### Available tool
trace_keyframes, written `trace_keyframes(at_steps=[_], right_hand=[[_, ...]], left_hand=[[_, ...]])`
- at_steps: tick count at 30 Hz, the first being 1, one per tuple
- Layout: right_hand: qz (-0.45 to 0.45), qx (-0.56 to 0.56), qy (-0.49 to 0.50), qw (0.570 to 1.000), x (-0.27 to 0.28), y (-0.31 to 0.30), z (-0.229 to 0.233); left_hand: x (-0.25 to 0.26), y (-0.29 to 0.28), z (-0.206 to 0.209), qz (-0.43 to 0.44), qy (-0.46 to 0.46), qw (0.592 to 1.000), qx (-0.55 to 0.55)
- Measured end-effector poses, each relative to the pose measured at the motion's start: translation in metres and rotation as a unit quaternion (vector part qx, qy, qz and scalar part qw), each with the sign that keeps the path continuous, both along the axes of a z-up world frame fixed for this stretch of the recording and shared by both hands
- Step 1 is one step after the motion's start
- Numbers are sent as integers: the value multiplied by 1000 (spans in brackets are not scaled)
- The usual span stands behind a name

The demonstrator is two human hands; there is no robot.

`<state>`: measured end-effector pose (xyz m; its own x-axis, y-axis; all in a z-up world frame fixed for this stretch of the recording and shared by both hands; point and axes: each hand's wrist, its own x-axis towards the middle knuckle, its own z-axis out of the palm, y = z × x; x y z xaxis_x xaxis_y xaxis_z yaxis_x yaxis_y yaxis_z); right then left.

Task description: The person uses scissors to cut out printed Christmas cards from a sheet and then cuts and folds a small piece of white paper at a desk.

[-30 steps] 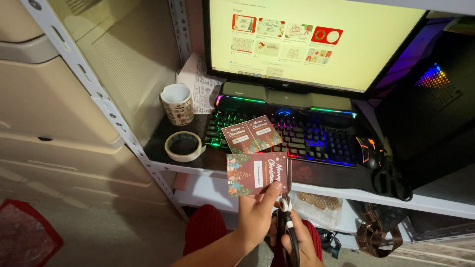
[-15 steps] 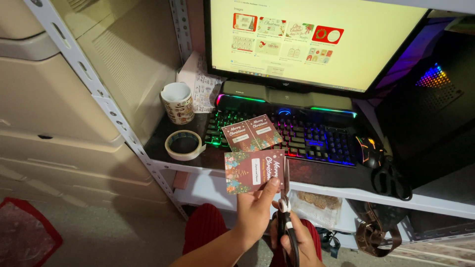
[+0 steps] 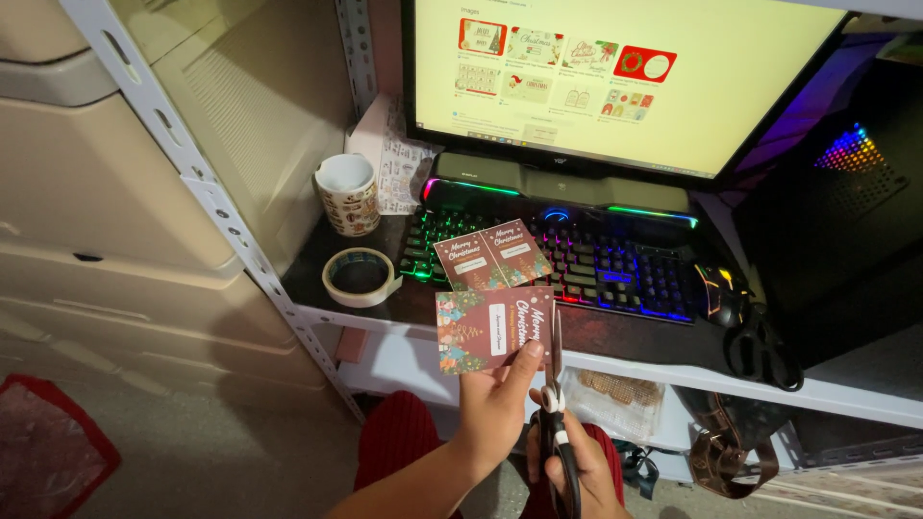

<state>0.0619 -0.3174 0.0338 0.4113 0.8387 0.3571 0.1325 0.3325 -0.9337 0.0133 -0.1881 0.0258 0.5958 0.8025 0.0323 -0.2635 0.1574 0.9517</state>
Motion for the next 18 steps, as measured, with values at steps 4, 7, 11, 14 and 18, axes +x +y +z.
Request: trace_keyframes(at_steps=[4,7,11,14,18], right_hand=[[-20,-28,-5,999,2,-1,-7],[5,12,-15,1000,3,-1,-10],[-1,0,-5,1000,4,-2,-13],[-6,1,-20,1000,6,-3,-19],[-2,-2,-31,1000,10,-3,-22]], left_hand=[[2,0,-4,17,-3,1000,20],[1,0,-2,12,-15,999,26],[1,0,-4,12,7,1000,24],[1,0,2,25,-6,998,49],[5,1,-14,34,25,999,31]])
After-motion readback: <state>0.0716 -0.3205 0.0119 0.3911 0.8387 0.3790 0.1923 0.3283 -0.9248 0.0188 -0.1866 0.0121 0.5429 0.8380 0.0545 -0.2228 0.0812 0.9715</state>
